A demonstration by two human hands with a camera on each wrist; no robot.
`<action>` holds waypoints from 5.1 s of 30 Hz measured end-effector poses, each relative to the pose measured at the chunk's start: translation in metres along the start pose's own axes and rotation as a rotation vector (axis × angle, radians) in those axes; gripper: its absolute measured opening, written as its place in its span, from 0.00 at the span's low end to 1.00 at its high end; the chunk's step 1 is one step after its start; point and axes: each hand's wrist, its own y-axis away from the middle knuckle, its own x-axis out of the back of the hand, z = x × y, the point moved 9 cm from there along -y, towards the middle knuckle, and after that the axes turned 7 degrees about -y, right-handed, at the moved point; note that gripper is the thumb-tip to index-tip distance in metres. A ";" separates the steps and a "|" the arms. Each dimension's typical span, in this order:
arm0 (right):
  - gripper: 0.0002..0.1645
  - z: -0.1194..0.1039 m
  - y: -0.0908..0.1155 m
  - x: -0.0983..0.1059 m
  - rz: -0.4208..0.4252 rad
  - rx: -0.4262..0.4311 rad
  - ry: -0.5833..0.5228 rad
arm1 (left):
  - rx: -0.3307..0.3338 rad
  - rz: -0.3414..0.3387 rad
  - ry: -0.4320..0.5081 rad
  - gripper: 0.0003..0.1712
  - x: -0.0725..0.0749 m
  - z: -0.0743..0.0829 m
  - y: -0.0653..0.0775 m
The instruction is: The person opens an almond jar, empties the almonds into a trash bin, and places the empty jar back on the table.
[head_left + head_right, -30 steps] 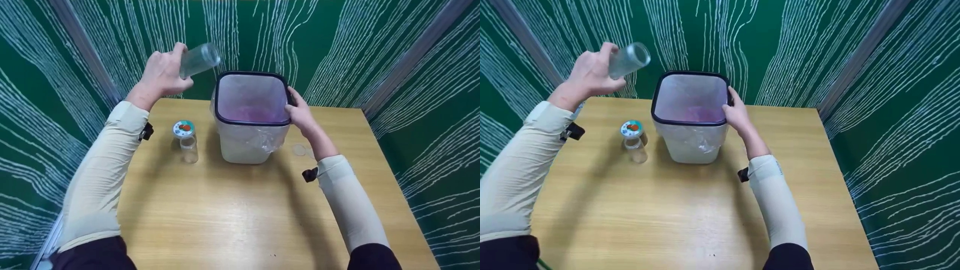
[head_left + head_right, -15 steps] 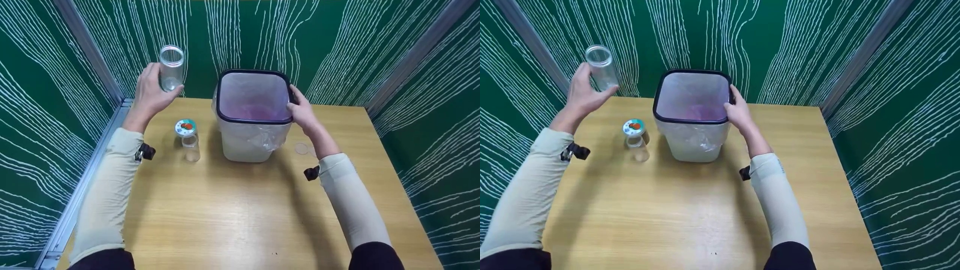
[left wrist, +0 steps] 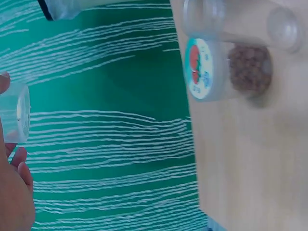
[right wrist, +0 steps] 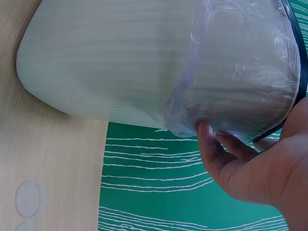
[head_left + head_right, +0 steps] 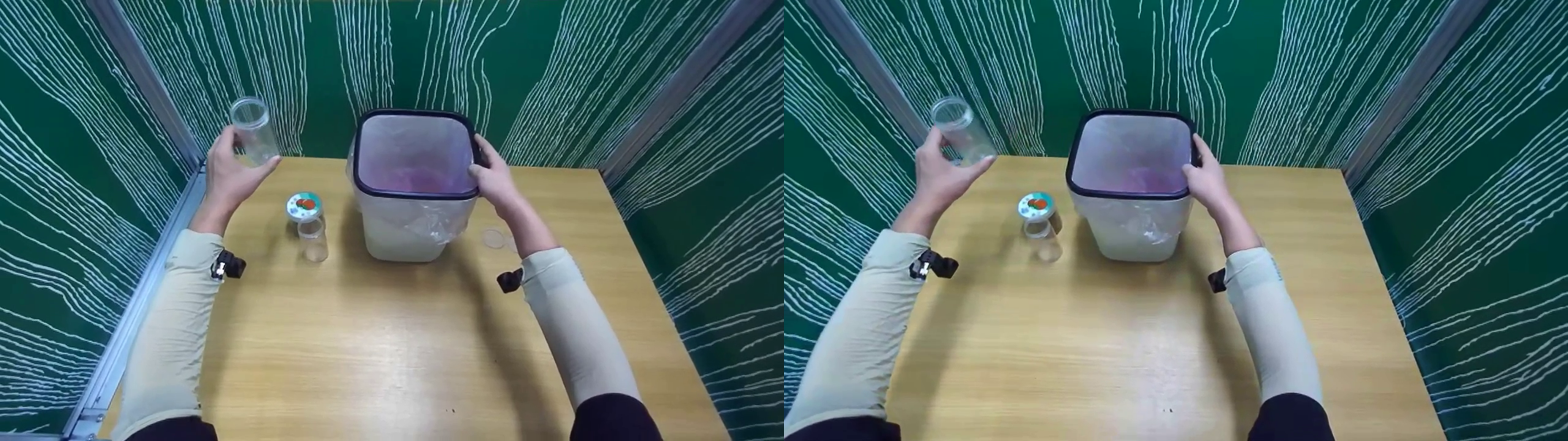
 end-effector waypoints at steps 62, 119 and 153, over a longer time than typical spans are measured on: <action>0.37 0.018 0.009 -0.001 -0.070 -0.034 -0.098 | 0.375 -0.209 -0.023 0.42 -0.042 -0.163 0.080; 0.35 0.023 0.012 0.003 -0.034 -0.007 -0.136 | 0.507 -0.373 -0.121 0.50 -0.077 -0.195 0.147; 0.37 0.017 0.012 -0.004 -0.049 -0.028 -0.143 | 0.493 -0.422 0.098 0.25 -0.062 -0.121 0.217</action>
